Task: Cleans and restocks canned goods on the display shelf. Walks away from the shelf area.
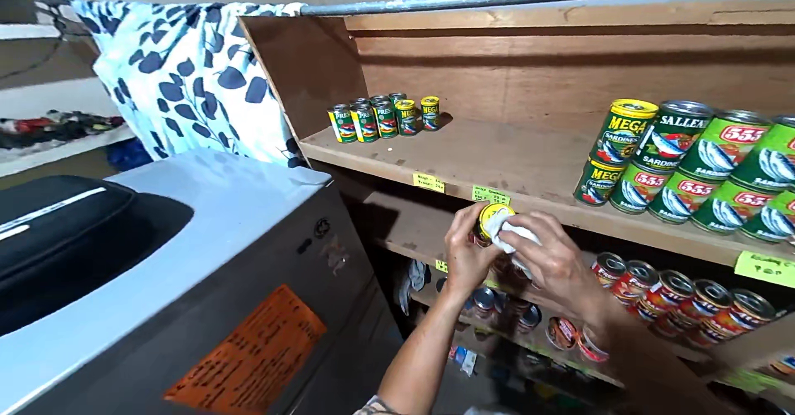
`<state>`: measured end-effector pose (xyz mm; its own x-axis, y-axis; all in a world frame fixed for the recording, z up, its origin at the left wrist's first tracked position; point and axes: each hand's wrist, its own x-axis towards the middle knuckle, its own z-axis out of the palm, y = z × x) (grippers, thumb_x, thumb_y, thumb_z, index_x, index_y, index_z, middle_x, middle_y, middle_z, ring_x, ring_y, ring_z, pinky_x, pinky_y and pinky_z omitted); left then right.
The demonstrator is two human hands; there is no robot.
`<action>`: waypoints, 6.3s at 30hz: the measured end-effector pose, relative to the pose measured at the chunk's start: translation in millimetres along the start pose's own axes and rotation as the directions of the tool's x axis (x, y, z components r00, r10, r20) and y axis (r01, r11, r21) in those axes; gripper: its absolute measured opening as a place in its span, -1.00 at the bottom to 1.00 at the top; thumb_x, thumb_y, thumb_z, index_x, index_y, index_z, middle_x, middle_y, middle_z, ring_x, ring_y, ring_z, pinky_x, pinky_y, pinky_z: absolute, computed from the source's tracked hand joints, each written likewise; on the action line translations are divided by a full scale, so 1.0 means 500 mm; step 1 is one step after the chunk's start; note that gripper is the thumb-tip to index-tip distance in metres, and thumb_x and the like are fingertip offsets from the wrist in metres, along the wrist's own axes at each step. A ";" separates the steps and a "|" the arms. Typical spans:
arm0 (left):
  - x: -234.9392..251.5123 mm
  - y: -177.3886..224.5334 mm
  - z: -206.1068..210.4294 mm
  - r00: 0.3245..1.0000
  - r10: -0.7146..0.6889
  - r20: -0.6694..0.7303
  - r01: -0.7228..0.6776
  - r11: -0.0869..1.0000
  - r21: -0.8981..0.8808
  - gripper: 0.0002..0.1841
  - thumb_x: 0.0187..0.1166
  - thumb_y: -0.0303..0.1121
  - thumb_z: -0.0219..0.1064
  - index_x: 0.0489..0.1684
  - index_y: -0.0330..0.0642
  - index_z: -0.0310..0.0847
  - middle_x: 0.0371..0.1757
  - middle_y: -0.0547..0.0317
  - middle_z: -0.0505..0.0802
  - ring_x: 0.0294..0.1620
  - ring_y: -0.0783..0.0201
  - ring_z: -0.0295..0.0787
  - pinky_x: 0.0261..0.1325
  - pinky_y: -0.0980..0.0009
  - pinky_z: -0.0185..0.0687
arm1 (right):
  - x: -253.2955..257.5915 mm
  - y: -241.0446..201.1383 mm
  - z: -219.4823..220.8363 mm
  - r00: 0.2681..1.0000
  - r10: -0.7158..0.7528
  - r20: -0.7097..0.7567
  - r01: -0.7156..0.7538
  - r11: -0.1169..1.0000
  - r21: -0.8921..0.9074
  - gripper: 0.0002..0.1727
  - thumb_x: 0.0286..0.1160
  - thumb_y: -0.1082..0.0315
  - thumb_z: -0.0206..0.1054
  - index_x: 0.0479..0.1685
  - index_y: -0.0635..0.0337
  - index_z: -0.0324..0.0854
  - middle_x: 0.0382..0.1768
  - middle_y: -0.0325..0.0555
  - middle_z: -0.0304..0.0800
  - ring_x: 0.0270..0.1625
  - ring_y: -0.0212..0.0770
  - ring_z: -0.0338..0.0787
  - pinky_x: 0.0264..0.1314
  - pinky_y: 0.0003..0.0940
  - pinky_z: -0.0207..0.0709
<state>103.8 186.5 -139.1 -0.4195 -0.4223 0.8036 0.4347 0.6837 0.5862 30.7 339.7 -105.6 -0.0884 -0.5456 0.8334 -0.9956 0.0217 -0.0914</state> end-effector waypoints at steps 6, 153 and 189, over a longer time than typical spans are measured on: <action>-0.033 0.002 -0.010 0.999 0.023 0.030 -0.024 0.999 0.045 -0.35 -0.02 -0.46 0.72 0.19 -0.56 0.70 0.20 -0.29 0.82 0.24 0.15 0.81 0.38 0.35 0.69 | 0.013 0.016 -0.012 0.993 0.110 0.042 -0.112 0.991 0.073 -0.62 0.67 0.25 0.22 0.23 0.27 0.79 0.31 0.24 0.74 0.37 0.10 0.75 0.42 -0.13 0.62; -0.135 -0.058 -0.083 0.938 -0.346 -0.012 0.345 0.937 -0.051 -0.27 0.08 -0.46 0.71 0.37 -0.53 0.60 0.23 -0.20 0.84 0.27 0.23 0.82 0.44 0.34 0.67 | -0.015 0.006 0.081 0.851 0.524 0.039 -0.425 0.643 0.637 -0.85 0.46 0.44 0.35 -0.11 0.32 0.71 -0.11 -0.27 0.83 -0.01 -0.58 0.78 0.15 -0.63 0.67; -0.170 -0.095 -0.177 0.917 -0.398 -0.042 0.400 0.910 0.110 -0.33 0.05 -0.45 0.71 0.30 -0.42 0.69 0.25 -0.16 0.84 0.31 0.15 0.79 0.46 0.23 0.64 | -0.002 0.007 0.153 0.838 0.026 0.544 -0.235 0.918 0.319 -0.77 0.39 0.54 0.21 -0.28 0.31 0.83 0.05 0.13 0.83 0.25 0.12 0.75 0.35 0.08 0.58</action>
<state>189.5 137.2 -226.3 -0.5237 -0.6840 0.5078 0.1399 0.5190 0.8433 29.9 276.5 -148.5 -0.0822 -0.9130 0.3996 -0.8832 -0.1190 -0.4537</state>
